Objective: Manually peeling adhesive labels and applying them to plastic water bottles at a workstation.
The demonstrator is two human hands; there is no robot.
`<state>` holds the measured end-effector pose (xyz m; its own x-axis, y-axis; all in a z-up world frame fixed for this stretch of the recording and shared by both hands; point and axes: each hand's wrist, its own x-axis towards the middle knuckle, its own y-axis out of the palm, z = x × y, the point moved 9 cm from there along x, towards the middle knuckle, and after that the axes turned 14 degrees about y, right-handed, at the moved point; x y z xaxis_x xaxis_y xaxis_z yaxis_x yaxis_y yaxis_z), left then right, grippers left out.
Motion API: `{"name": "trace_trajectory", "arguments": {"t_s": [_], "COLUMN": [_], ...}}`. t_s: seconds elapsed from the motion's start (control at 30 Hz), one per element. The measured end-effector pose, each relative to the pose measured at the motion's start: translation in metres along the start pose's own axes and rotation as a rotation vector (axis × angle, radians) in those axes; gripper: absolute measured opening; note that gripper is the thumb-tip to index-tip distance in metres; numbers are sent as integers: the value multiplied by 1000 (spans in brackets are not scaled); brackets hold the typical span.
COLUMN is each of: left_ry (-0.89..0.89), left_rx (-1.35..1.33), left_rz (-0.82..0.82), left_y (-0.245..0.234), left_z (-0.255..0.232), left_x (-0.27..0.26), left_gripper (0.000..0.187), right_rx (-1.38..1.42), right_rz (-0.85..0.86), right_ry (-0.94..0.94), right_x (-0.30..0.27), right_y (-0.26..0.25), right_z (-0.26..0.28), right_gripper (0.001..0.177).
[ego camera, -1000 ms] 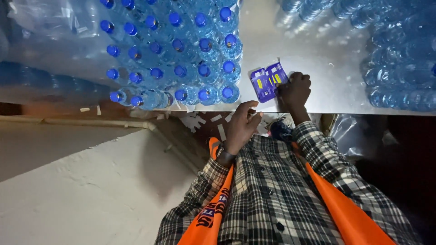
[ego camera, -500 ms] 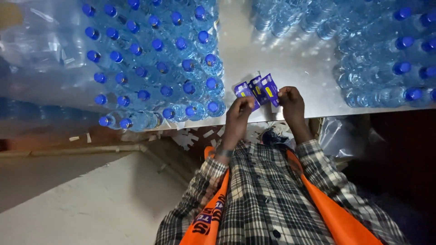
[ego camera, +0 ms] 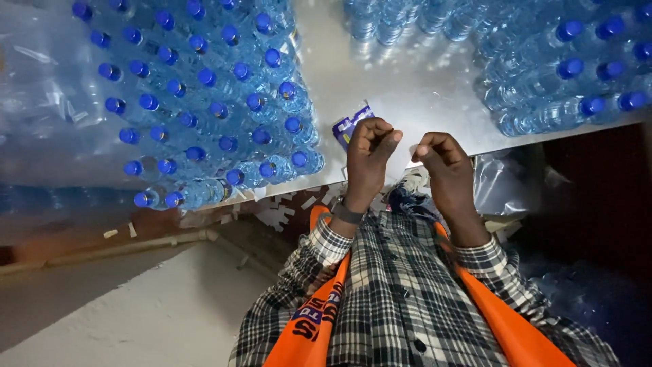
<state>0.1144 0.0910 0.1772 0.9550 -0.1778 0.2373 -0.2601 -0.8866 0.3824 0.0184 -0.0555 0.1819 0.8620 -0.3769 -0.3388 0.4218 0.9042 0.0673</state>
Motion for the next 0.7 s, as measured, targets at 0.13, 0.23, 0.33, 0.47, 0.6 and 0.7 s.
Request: {"name": "trace_trajectory", "arguments": {"t_s": [0.13,0.23,0.33,0.47,0.6,0.7], "left_ry": [26,-4,-37,1,-31,-6], "left_rx": [15,79,-1,57,22,-22], "left_rz": [-2,92,147,120,25,-70], "left_y": [-2,5,18,11,-3,-17], "left_z": [-5,-10,-9,-8,26,20], "left_x": [-5,-15,-28,-30,-35,-18], "left_gripper": [14,13,43,26,16,10], "right_rx": [-59,-54,-153,-204,-122,-74], "right_rz": [-14,30,5,-73,-148,-288], "right_ry": [-23,-1,-100,-117,-53,1], "right_x": [-3,-3,-12,-23,-23,-18], "right_y": [4,11,21,28,15,-37], "right_z": [7,2,25,48,42,14], "right_gripper": [13,17,19,13,9,4]}}
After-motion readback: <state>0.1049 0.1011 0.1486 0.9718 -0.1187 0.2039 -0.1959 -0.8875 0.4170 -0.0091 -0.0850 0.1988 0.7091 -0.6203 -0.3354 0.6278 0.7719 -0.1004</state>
